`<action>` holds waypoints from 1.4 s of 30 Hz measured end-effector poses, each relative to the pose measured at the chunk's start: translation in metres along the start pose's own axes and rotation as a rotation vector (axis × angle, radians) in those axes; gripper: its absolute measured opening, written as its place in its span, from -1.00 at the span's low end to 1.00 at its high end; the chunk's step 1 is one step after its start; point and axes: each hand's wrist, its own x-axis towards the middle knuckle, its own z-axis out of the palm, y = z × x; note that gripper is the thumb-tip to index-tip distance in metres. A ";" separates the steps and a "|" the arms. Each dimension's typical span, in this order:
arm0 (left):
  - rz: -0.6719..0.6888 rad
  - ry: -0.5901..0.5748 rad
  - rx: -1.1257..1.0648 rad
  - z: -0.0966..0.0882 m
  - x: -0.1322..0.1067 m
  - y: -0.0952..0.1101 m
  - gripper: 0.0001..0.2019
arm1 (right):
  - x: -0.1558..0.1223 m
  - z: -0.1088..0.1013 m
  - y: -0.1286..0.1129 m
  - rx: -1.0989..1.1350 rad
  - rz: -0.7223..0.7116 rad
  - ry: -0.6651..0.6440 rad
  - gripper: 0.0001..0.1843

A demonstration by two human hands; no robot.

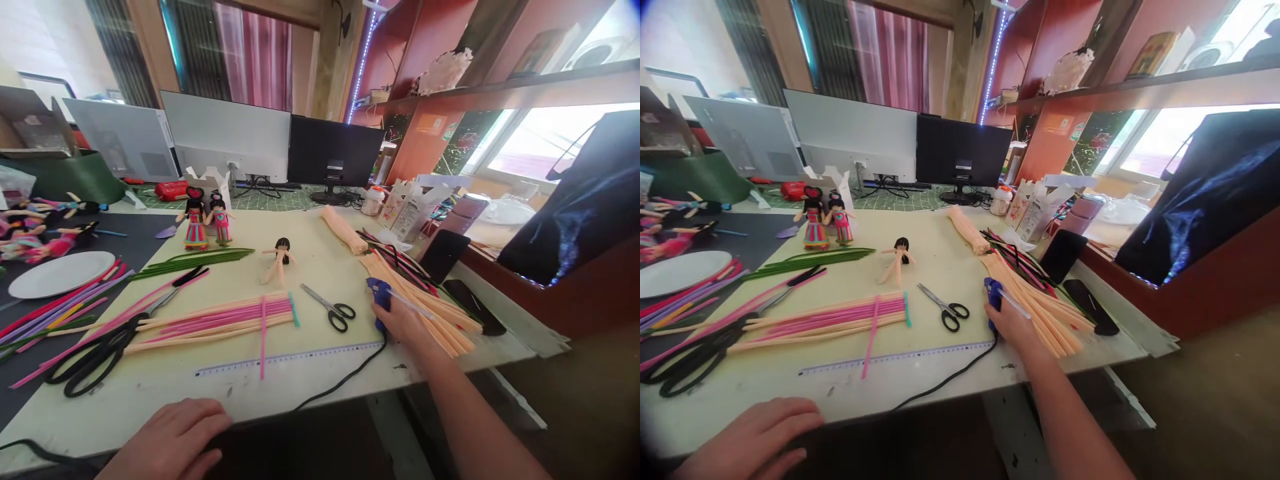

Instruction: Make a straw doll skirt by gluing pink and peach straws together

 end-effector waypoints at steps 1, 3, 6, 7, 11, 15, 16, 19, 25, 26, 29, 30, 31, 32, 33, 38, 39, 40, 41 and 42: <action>0.031 0.004 -0.009 -0.001 0.012 0.006 -0.74 | -0.001 0.000 -0.001 -0.003 0.007 -0.005 -0.62; 0.058 0.001 -0.035 -0.002 0.034 0.018 -0.75 | -0.002 -0.001 0.000 -0.007 0.022 -0.033 -0.57; 0.025 -0.074 -0.089 0.003 0.058 0.035 -0.78 | -0.005 -0.001 0.004 0.000 0.046 -0.073 -0.60; 0.019 -0.104 -0.115 0.006 0.064 0.040 -0.78 | -0.007 -0.002 0.006 0.002 0.056 -0.082 -0.61; -0.032 -0.235 -0.207 0.017 0.074 0.048 -0.75 | -0.023 -0.013 0.012 -0.020 0.126 -0.076 -0.59; -0.072 -0.283 -0.263 0.023 0.072 0.044 -0.74 | -0.056 -0.025 -0.004 -0.061 0.089 -0.151 -0.56; -0.079 -0.293 -0.273 0.024 0.071 0.043 -0.74 | -0.063 -0.027 -0.013 -0.021 0.026 -0.197 -0.59; -0.106 -0.317 -0.290 0.024 0.072 0.043 -0.73 | -0.071 -0.022 -0.047 0.041 -0.209 -0.207 -0.79; -0.080 -0.213 -0.307 0.012 0.069 0.043 -0.76 | -0.034 0.005 -0.092 -0.351 -0.282 -0.245 -0.81; -0.082 -0.190 -0.301 0.010 0.067 0.041 -0.76 | -0.028 0.008 -0.095 -0.359 -0.273 -0.254 -0.83; -0.113 -0.126 -0.270 0.003 0.064 0.033 -0.77 | -0.018 0.012 -0.099 -0.385 -0.251 -0.294 -0.76; -0.125 -0.105 -0.262 0.000 0.064 0.029 -0.77 | -0.018 0.011 -0.099 -0.386 -0.246 -0.311 -0.72; -0.135 -0.084 -0.260 -0.004 0.065 0.025 -0.77 | -0.018 0.010 -0.099 -0.384 -0.244 -0.325 -0.67; -0.145 -0.066 -0.262 -0.007 0.067 0.022 -0.76 | -0.020 0.007 -0.098 -0.378 -0.243 -0.334 -0.62; -0.156 -0.048 -0.267 -0.010 0.069 0.018 -0.76 | -0.022 0.004 -0.096 -0.371 -0.243 -0.339 -0.58; -0.196 0.022 -0.299 -0.014 0.071 -0.001 -0.77 | -0.034 -0.012 -0.085 -0.324 -0.250 -0.374 -0.51; -0.205 0.021 -0.303 -0.012 0.070 -0.004 -0.77 | -0.036 -0.014 -0.084 -0.315 -0.247 -0.385 -0.51; -0.214 0.016 -0.308 -0.009 0.068 -0.007 -0.77 | -0.038 -0.016 -0.083 -0.308 -0.240 -0.392 -0.53; -0.222 0.010 -0.312 -0.007 0.066 -0.009 -0.77 | -0.039 -0.017 -0.083 -0.301 -0.228 -0.394 -0.55; -0.230 0.007 -0.315 -0.004 0.065 -0.012 -0.77 | -0.039 -0.018 -0.084 -0.293 -0.214 -0.392 -0.58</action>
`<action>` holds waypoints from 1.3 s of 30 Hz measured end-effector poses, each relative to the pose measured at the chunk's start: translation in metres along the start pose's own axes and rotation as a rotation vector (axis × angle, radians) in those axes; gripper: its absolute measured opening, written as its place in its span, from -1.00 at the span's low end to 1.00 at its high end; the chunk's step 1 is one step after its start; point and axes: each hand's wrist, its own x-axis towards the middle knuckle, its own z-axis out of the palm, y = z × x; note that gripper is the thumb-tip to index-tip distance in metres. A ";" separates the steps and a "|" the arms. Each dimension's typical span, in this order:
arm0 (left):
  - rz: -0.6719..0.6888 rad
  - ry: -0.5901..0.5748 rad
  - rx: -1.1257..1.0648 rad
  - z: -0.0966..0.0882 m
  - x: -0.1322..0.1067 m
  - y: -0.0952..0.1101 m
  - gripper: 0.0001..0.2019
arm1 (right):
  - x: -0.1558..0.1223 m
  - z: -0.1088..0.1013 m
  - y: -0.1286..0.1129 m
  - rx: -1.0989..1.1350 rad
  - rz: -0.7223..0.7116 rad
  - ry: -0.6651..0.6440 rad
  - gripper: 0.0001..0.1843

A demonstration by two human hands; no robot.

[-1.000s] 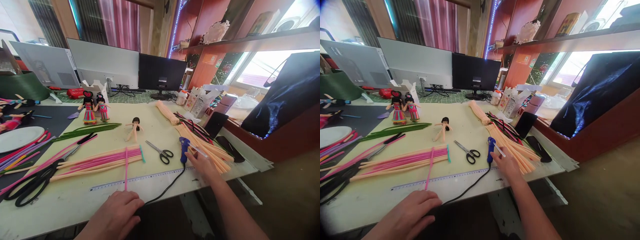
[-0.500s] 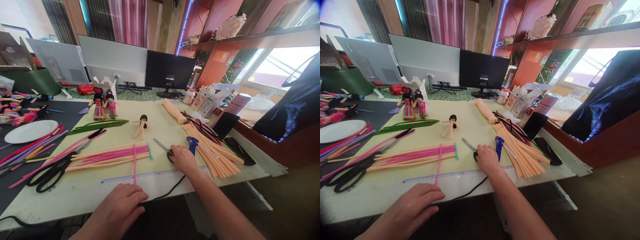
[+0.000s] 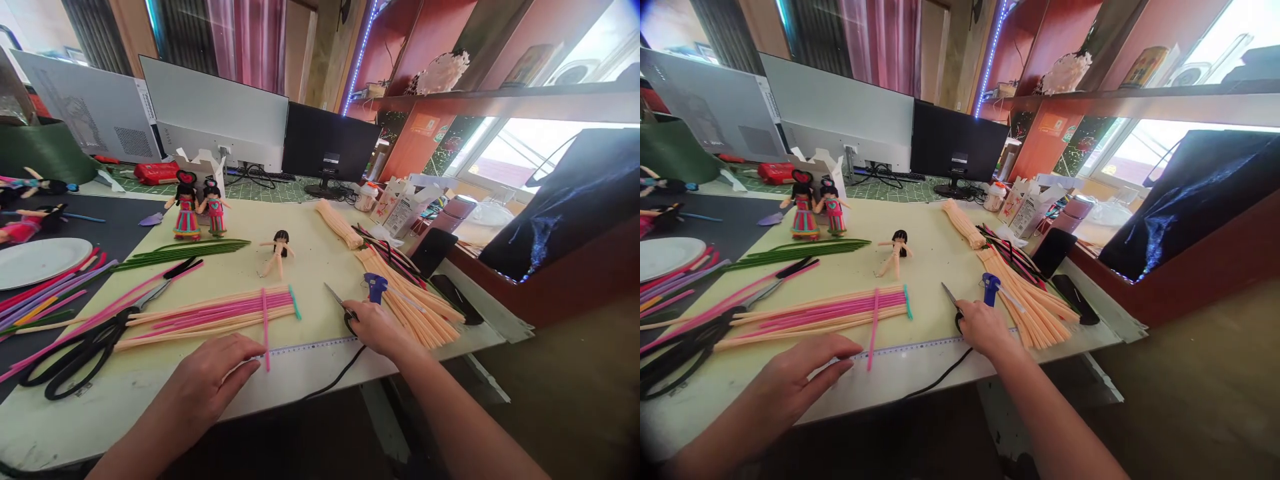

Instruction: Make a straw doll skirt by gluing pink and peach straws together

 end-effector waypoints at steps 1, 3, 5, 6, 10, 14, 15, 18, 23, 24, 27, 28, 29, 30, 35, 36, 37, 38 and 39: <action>-0.007 0.001 -0.001 0.001 -0.001 -0.003 -0.78 | 0.000 0.000 -0.001 0.012 0.011 0.002 -0.61; -0.019 0.020 0.001 0.003 -0.001 -0.010 -0.78 | 0.001 0.000 -0.002 0.042 0.025 0.004 -0.59; -0.022 0.039 -0.004 0.002 -0.001 -0.014 -0.77 | 0.001 0.002 -0.002 0.072 0.024 0.000 -0.51; -0.024 0.045 -0.008 0.002 -0.001 -0.016 -0.77 | 0.002 0.004 -0.001 0.091 0.019 -0.004 -0.48; -0.045 0.066 -0.022 -0.001 0.000 -0.020 -0.75 | -0.002 0.013 0.001 0.201 0.017 0.022 -0.46; -0.066 0.093 -0.032 0.002 0.000 -0.026 -0.75 | -0.014 0.017 0.001 0.134 0.097 0.138 -0.57; -0.076 0.105 -0.032 0.004 0.000 -0.028 -0.75 | -0.018 0.017 0.001 0.071 0.116 0.165 -0.59; -0.101 0.138 -0.045 0.011 0.000 -0.036 -0.75 | -0.029 0.018 0.002 -0.136 0.128 0.223 -0.63; -0.115 0.133 -0.078 0.021 0.001 -0.042 -0.73 | -0.036 0.023 -0.002 -0.432 0.082 0.220 -0.68; -0.122 0.124 -0.080 0.021 0.001 -0.042 -0.74 | -0.035 0.024 -0.005 -0.473 0.073 0.212 -0.68; -0.139 0.096 -0.079 0.023 0.002 -0.044 -0.75 | -0.029 0.024 -0.014 -0.534 0.043 0.198 -0.66; -0.141 0.087 -0.077 0.023 0.002 -0.044 -0.75 | -0.026 0.023 -0.017 -0.540 0.030 0.184 -0.65; -0.143 0.074 -0.074 0.023 0.002 -0.045 -0.74 | -0.023 0.022 -0.020 -0.543 0.019 0.169 -0.65; -0.143 0.061 -0.072 0.023 0.002 -0.045 -0.74 | -0.020 0.021 -0.022 -0.544 0.009 0.151 -0.66; -0.137 0.045 -0.053 0.024 0.002 -0.046 -0.73 | -0.014 0.017 -0.023 -0.526 -0.022 0.123 -0.67; -0.140 0.043 -0.046 0.023 0.002 -0.046 -0.73 | -0.013 0.017 -0.021 -0.523 -0.031 0.121 -0.67; -0.146 0.037 -0.038 0.023 0.002 -0.045 -0.74 | -0.012 0.017 -0.019 -0.521 -0.041 0.119 -0.67; -0.151 0.033 -0.031 0.023 0.002 -0.044 -0.74 | -0.011 0.017 -0.017 -0.520 -0.051 0.117 -0.67; -0.153 0.030 -0.024 0.022 0.002 -0.043 -0.74 | -0.009 0.017 -0.015 -0.519 -0.059 0.118 -0.67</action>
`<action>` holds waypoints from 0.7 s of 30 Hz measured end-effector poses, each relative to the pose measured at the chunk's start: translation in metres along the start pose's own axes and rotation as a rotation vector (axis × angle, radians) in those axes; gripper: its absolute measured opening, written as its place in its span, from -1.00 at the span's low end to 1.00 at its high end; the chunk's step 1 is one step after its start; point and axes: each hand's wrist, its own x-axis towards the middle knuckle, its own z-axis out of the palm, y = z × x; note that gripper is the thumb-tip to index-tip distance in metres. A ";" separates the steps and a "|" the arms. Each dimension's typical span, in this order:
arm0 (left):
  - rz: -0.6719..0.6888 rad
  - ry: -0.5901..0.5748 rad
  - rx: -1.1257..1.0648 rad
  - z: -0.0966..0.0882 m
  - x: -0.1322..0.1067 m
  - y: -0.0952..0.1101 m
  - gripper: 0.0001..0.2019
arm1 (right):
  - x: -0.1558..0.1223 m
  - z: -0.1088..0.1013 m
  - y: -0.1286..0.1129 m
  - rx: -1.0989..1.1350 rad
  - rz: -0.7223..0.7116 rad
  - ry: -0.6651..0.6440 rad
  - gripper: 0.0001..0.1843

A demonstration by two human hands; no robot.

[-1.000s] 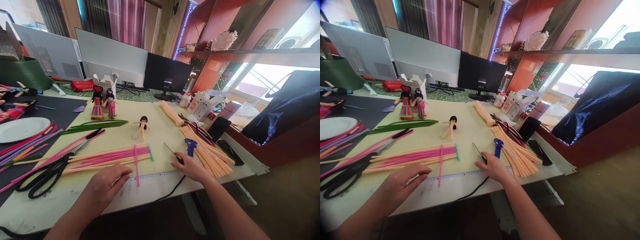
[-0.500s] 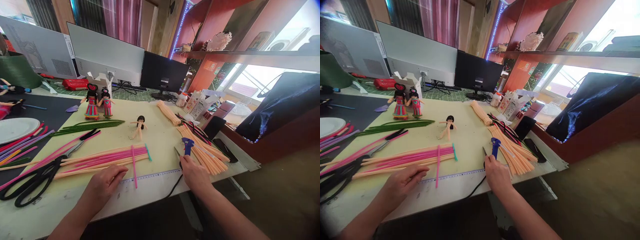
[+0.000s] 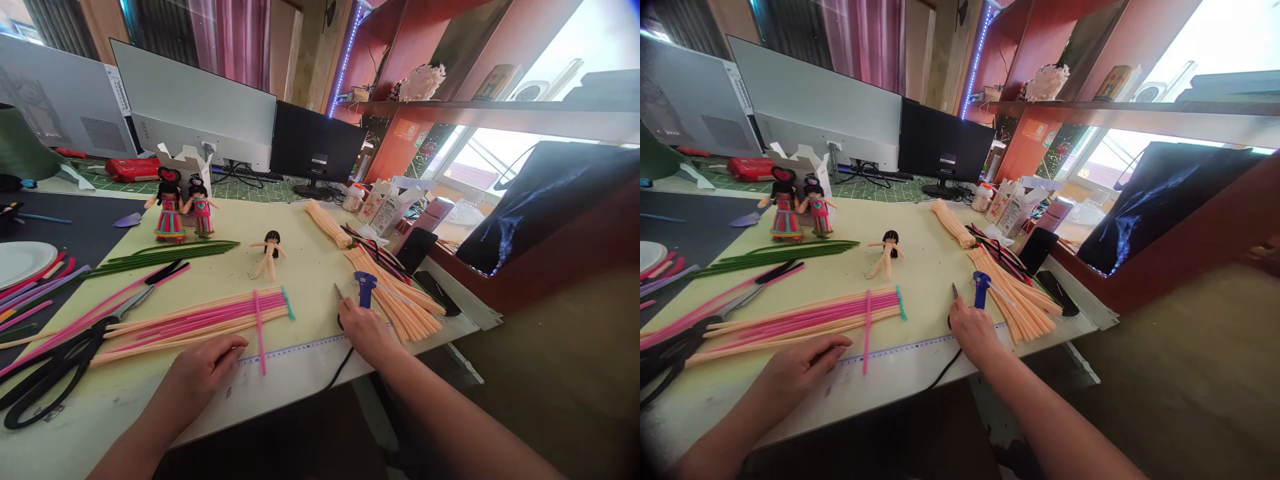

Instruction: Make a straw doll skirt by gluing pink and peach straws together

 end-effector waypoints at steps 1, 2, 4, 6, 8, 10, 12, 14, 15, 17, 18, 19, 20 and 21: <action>0.000 0.001 0.006 0.000 0.000 0.001 -0.74 | 0.003 0.001 0.002 0.001 -0.006 0.005 -0.67; 0.004 0.003 0.012 -0.001 0.000 0.002 -0.74 | 0.006 0.002 0.005 0.001 -0.009 0.010 -0.67; 0.020 0.002 0.016 -0.001 0.000 0.002 -0.74 | 0.011 0.002 0.008 0.000 -0.007 0.024 -0.66; 0.015 -0.017 0.014 0.000 0.000 0.000 -0.73 | 0.011 0.000 0.009 -0.002 -0.008 0.035 -0.68; -0.014 -0.041 0.007 0.002 0.000 -0.003 -0.73 | 0.003 -0.002 0.006 -0.001 -0.016 0.043 -0.70; -0.048 -0.063 0.002 0.005 0.001 -0.007 -0.72 | -0.009 -0.004 0.001 -0.001 -0.017 0.046 -0.71; -0.066 -0.080 0.001 0.007 0.001 -0.009 -0.71 | -0.018 -0.004 -0.004 -0.001 -0.009 0.043 -0.71; -0.079 -0.092 0.004 0.008 0.002 -0.011 -0.71 | -0.018 -0.002 -0.007 0.003 -0.011 0.033 -0.70; -0.084 -0.096 0.004 0.008 0.002 -0.011 -0.70 | -0.014 0.000 -0.007 0.006 -0.019 0.027 -0.70; -0.088 -0.102 0.000 0.008 0.002 -0.011 -0.70 | -0.003 0.004 -0.005 0.013 -0.032 0.018 -0.70; -0.090 -0.103 -0.003 0.008 0.001 -0.011 -0.70 | 0.004 0.005 -0.004 0.015 -0.034 0.017 -0.70; -0.091 -0.105 -0.006 0.008 0.001 -0.011 -0.70 | 0.010 0.006 -0.002 0.016 -0.029 0.016 -0.71; -0.093 -0.109 -0.009 0.007 0.001 -0.010 -0.70 | 0.015 0.007 0.000 0.016 -0.021 0.016 -0.72; -0.095 -0.113 -0.012 0.007 0.001 -0.010 -0.70 | 0.019 0.007 0.001 0.015 -0.012 0.017 -0.72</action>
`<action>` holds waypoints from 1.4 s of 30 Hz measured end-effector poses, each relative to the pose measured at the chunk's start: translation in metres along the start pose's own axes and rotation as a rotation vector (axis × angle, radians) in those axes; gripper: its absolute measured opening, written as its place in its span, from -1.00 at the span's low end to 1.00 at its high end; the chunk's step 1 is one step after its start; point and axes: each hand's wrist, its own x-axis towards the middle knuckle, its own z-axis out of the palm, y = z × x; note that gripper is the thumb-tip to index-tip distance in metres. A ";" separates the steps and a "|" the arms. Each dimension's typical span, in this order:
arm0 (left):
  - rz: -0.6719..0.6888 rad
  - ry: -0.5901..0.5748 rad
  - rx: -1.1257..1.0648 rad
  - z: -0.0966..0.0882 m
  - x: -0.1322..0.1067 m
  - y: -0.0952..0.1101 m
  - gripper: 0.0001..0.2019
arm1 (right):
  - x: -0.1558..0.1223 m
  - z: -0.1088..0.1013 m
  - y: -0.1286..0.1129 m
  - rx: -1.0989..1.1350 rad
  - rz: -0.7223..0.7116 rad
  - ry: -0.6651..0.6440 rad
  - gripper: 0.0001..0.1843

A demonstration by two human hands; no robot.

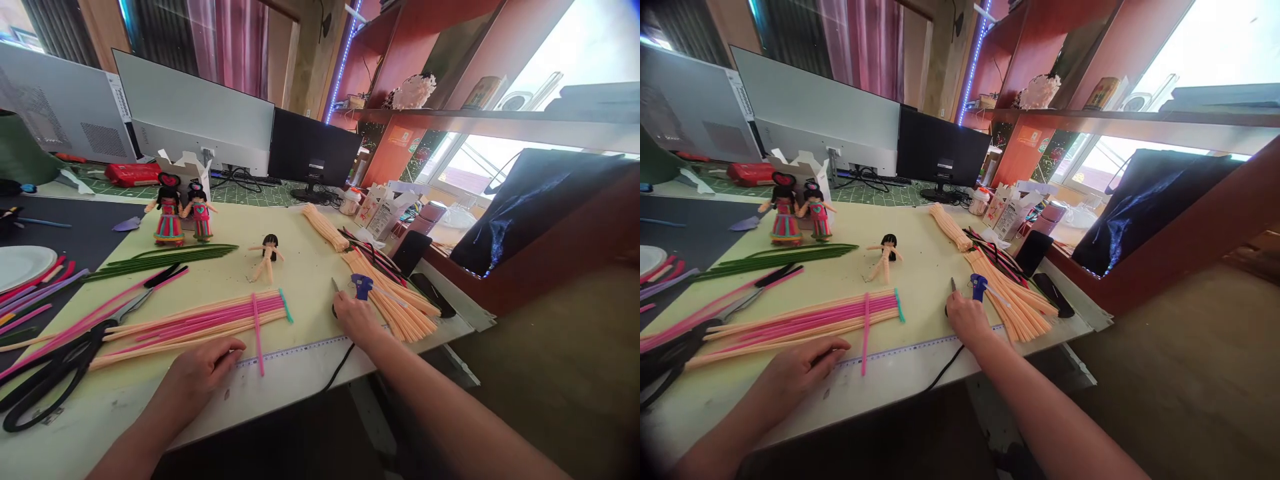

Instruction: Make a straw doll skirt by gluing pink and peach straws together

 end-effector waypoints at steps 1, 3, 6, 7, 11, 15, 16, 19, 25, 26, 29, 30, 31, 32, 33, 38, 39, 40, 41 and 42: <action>-0.002 -0.004 -0.003 0.000 0.000 0.000 -0.70 | 0.002 -0.001 0.001 -0.001 0.007 0.002 -0.73; -0.008 -0.013 -0.010 -0.001 -0.001 0.001 -0.70 | -0.001 -0.004 0.000 0.000 0.004 0.006 -0.73; -0.019 -0.027 -0.022 -0.001 0.000 0.001 -0.70 | -0.015 -0.008 -0.006 0.000 -0.014 0.007 -0.71; -0.021 -0.028 -0.025 -0.001 0.000 0.000 -0.70 | -0.019 -0.009 -0.008 -0.002 -0.013 0.005 -0.70; -0.021 -0.016 -0.032 0.000 0.001 -0.001 -0.71 | -0.022 -0.011 -0.015 -0.006 0.005 -0.010 -0.69; -0.005 -0.013 -0.031 0.000 0.001 -0.001 -0.71 | -0.011 -0.013 -0.019 -0.001 0.024 -0.036 -0.70; -0.004 -0.016 -0.027 0.000 0.001 -0.001 -0.71 | -0.008 -0.013 -0.019 0.001 0.027 -0.041 -0.69; -0.011 -0.018 -0.016 0.000 0.001 0.000 -0.71 | 0.001 -0.012 -0.012 -0.001 0.042 -0.050 -0.68; 0.007 -0.037 -0.017 -0.002 0.001 0.001 -0.70 | 0.000 -0.017 0.002 -0.009 0.059 -0.038 -0.66; 0.008 -0.040 -0.017 -0.002 0.001 0.001 -0.70 | -0.005 -0.018 0.000 -0.004 0.041 -0.029 -0.67; 0.002 -0.037 -0.014 -0.001 0.001 0.001 -0.70 | -0.020 -0.023 -0.010 0.006 0.022 -0.021 -0.69; -0.001 -0.032 -0.009 -0.001 0.001 0.002 -0.70 | -0.022 -0.024 -0.013 0.006 0.024 -0.025 -0.69; -0.001 -0.030 -0.005 -0.001 0.001 0.002 -0.70 | -0.023 -0.025 -0.015 0.006 0.026 -0.030 -0.70; 0.001 -0.026 -0.001 -0.001 0.001 0.002 -0.69 | -0.022 -0.025 -0.016 0.005 0.023 -0.036 -0.70; 0.006 -0.023 0.002 -0.002 0.001 0.003 -0.69 | -0.021 -0.025 -0.016 0.004 0.017 -0.042 -0.70; 0.023 -0.008 -0.006 -0.003 0.001 0.005 -0.69 | -0.010 -0.020 -0.011 -0.009 -0.022 -0.048 -0.70; 0.022 -0.003 -0.006 -0.003 0.000 0.006 -0.69 | -0.009 -0.018 -0.010 -0.013 -0.030 -0.045 -0.69; 0.019 0.001 -0.004 -0.003 0.000 0.006 -0.68 | -0.009 -0.016 -0.010 -0.016 -0.040 -0.044 -0.69; 0.015 0.004 -0.002 -0.003 0.000 0.006 -0.68 | -0.010 -0.013 -0.009 -0.020 -0.049 -0.042 -0.68; 0.010 0.003 0.001 -0.003 0.000 0.007 -0.68 | -0.011 -0.011 -0.009 -0.024 -0.057 -0.040 -0.67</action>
